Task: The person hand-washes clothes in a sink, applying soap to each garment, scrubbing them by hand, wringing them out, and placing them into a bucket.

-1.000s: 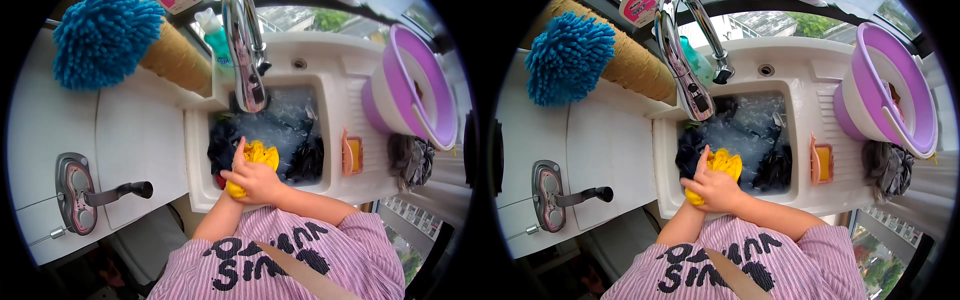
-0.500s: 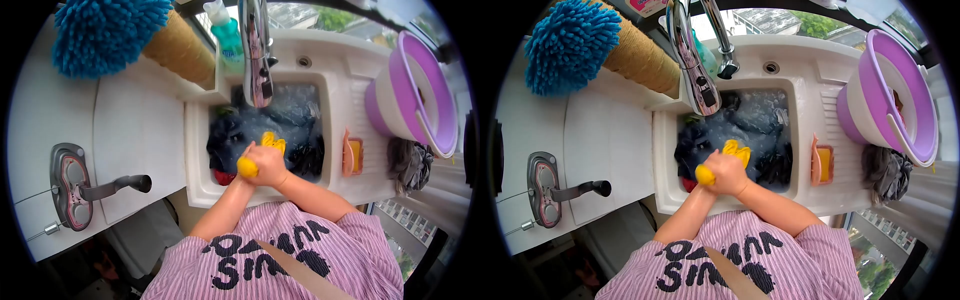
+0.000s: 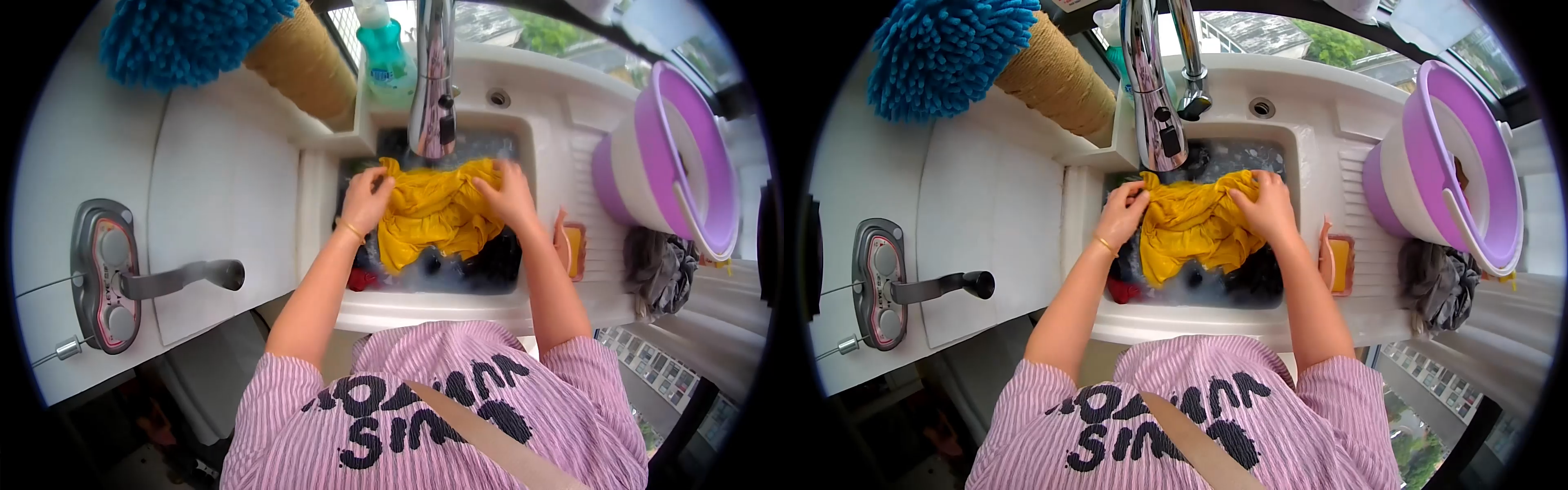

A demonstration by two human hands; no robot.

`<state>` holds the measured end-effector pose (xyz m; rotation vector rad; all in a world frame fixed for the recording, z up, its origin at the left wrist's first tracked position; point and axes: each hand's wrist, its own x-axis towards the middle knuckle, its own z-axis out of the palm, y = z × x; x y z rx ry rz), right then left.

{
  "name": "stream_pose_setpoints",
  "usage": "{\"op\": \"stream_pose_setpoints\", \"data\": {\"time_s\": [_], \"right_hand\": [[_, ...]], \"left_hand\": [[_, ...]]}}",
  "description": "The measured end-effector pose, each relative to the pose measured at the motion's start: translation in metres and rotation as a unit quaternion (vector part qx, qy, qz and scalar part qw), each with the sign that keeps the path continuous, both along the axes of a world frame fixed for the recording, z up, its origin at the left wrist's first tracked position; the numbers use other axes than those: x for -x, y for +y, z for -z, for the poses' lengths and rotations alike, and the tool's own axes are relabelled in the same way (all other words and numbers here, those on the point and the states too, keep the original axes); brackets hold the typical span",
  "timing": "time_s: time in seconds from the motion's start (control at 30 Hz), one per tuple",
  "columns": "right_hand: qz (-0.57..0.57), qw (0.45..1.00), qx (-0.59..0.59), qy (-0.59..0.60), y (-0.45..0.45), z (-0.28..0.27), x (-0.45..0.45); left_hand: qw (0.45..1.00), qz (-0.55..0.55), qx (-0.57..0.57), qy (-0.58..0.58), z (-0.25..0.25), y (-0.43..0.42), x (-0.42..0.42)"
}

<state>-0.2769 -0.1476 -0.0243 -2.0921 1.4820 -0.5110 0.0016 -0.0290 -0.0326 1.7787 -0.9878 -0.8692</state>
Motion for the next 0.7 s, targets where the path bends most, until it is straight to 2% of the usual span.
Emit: {"op": "stream_pose_setpoints", "data": {"time_s": [0.03, 0.1, 0.13, 0.17, 0.23, 0.33, 0.37, 0.47, 0.53, 0.63, 0.7], "right_hand": [[0.0, 1.0, 0.003, 0.003, 0.003, 0.0, -0.001], [-0.077, 0.985, 0.099, 0.115, 0.021, 0.002, -0.011], [-0.111, 0.985, 0.069, 0.112, 0.028, 0.01, -0.015], [-0.112, 0.981, 0.092, 0.131, 0.04, 0.02, -0.021], [-0.124, 0.972, 0.121, 0.159, 0.051, 0.042, -0.028], [-0.135, 0.97, 0.144, 0.144, 0.054, 0.064, -0.026], [-0.151, 0.971, 0.1, 0.155, 0.053, 0.07, -0.024], [-0.19, 0.967, 0.087, 0.146, 0.051, 0.089, -0.017], [-0.199, 0.965, 0.069, 0.154, 0.044, 0.099, -0.015], [-0.241, 0.959, 0.066, 0.135, 0.036, 0.096, -0.015], [-0.269, 0.956, 0.08, 0.082, 0.033, 0.09, -0.013]], "left_hand": [[0.953, 0.086, 0.016, -0.29, 0.002, -0.004, 0.0], [0.938, 0.157, -0.003, -0.309, 0.014, -0.009, 0.02], [0.924, 0.197, -0.022, -0.328, 0.019, -0.01, 0.033], [0.925, 0.195, -0.024, -0.325, 0.023, -0.009, 0.047], [0.848, 0.214, -0.099, -0.475, 0.03, -0.005, 0.069], [0.857, 0.215, -0.158, -0.442, 0.049, -0.004, 0.061], [0.879, 0.211, -0.164, -0.395, 0.058, -0.002, 0.056], [0.892, 0.201, -0.104, -0.39, 0.094, 0.003, 0.037], [0.881, 0.196, -0.102, -0.418, 0.074, -0.002, 0.036], [0.857, 0.267, -0.137, -0.419, 0.061, -0.024, 0.028], [0.839, 0.31, -0.157, -0.419, 0.056, -0.035, 0.025]]}}
